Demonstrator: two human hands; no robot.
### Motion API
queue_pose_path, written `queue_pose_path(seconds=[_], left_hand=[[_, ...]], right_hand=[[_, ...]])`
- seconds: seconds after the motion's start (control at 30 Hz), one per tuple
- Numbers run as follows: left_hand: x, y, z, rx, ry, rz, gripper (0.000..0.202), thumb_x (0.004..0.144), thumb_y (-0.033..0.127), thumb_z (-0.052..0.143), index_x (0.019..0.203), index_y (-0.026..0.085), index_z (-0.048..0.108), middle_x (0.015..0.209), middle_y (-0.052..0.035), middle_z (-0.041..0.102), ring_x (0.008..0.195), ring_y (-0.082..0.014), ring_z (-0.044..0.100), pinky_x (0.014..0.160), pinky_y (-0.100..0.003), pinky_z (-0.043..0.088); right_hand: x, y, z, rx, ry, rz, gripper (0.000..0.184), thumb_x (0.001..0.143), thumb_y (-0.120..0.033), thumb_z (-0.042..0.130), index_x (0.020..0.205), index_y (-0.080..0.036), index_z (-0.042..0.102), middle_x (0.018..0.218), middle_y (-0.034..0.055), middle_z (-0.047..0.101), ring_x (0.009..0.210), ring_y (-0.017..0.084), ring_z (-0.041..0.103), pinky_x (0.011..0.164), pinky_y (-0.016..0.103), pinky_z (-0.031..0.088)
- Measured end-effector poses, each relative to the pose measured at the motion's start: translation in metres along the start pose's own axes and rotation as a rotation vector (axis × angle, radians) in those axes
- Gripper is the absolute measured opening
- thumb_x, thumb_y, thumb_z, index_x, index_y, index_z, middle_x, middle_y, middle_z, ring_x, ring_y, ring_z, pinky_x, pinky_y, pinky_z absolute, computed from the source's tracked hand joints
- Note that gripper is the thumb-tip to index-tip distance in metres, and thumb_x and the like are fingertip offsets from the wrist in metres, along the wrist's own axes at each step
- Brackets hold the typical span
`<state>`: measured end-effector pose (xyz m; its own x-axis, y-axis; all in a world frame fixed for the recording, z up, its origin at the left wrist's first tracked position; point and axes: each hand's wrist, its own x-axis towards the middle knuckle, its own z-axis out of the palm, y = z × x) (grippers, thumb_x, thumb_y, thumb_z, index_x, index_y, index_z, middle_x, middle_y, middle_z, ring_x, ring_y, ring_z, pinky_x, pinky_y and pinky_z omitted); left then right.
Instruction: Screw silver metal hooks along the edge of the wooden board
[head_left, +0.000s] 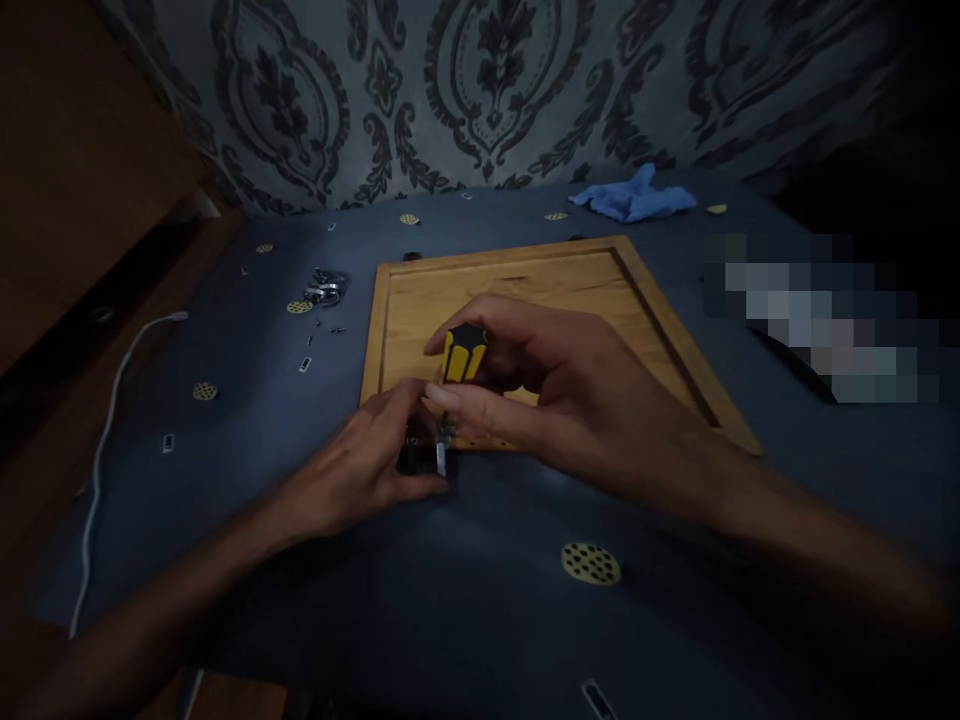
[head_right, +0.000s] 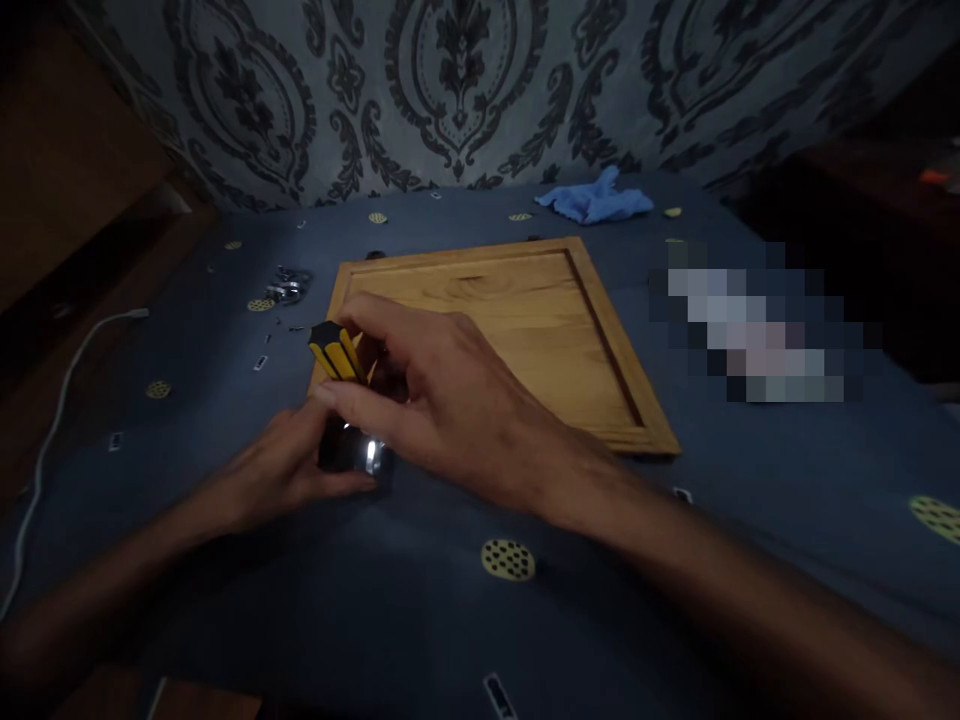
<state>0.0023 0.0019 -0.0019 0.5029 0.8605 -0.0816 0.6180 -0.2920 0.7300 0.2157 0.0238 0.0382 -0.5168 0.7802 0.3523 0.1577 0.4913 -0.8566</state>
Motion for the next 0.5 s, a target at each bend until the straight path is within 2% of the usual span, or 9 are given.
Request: queue_pose_path(seconds=[0.1, 0.2, 0.4, 0.5], left_hand=[[0.0, 0.0, -0.001, -0.018, -0.002, 0.011, 0.044, 0.08, 0.022, 0.08, 0.109, 0.028, 0.047, 0.102, 0.0008, 0.067, 0.101, -0.0269, 0.071, 0.086, -0.042, 0.058], [0.0, -0.002, 0.0, -0.016, -0.005, 0.017, 0.041, 0.081, 0.025, 0.081, 0.105, 0.027, 0.047, 0.106, -0.001, 0.068, 0.101, -0.0272, 0.071, 0.085, -0.042, 0.059], [-0.002, -0.005, 0.001, 0.02, 0.006, 0.011, 0.042, 0.081, 0.023, 0.08, 0.108, 0.026, 0.049, 0.104, -0.0016, 0.069, 0.098, -0.0271, 0.072, 0.083, -0.041, 0.059], [-0.001, -0.002, 0.0, 0.043, -0.018, -0.03, 0.046, 0.08, 0.024, 0.081, 0.114, 0.026, 0.049, 0.106, -0.0019, 0.069, 0.097, -0.0272, 0.072, 0.082, -0.041, 0.058]], right_hand=[[0.001, 0.001, -0.001, 0.046, -0.044, -0.008, 0.015, 0.095, -0.021, 0.068, 0.083, -0.022, 0.059, 0.073, -0.0048, 0.065, 0.063, 0.011, 0.063, 0.053, 0.025, 0.046], [0.001, 0.004, 0.003, 0.032, -0.013, -0.028, 0.021, 0.096, -0.025, 0.069, 0.078, -0.022, 0.058, 0.073, -0.0039, 0.064, 0.064, 0.012, 0.062, 0.054, 0.027, 0.047], [-0.002, 0.012, 0.015, -0.198, 0.239, -0.225, 0.033, 0.093, -0.03, 0.076, 0.076, -0.024, 0.048, 0.063, -0.0077, 0.052, 0.055, 0.01, 0.05, 0.052, 0.027, 0.041], [-0.003, 0.01, 0.013, -0.249, 0.313, -0.247, 0.034, 0.094, -0.032, 0.074, 0.078, -0.025, 0.046, 0.063, -0.0077, 0.051, 0.053, 0.01, 0.048, 0.05, 0.027, 0.038]])
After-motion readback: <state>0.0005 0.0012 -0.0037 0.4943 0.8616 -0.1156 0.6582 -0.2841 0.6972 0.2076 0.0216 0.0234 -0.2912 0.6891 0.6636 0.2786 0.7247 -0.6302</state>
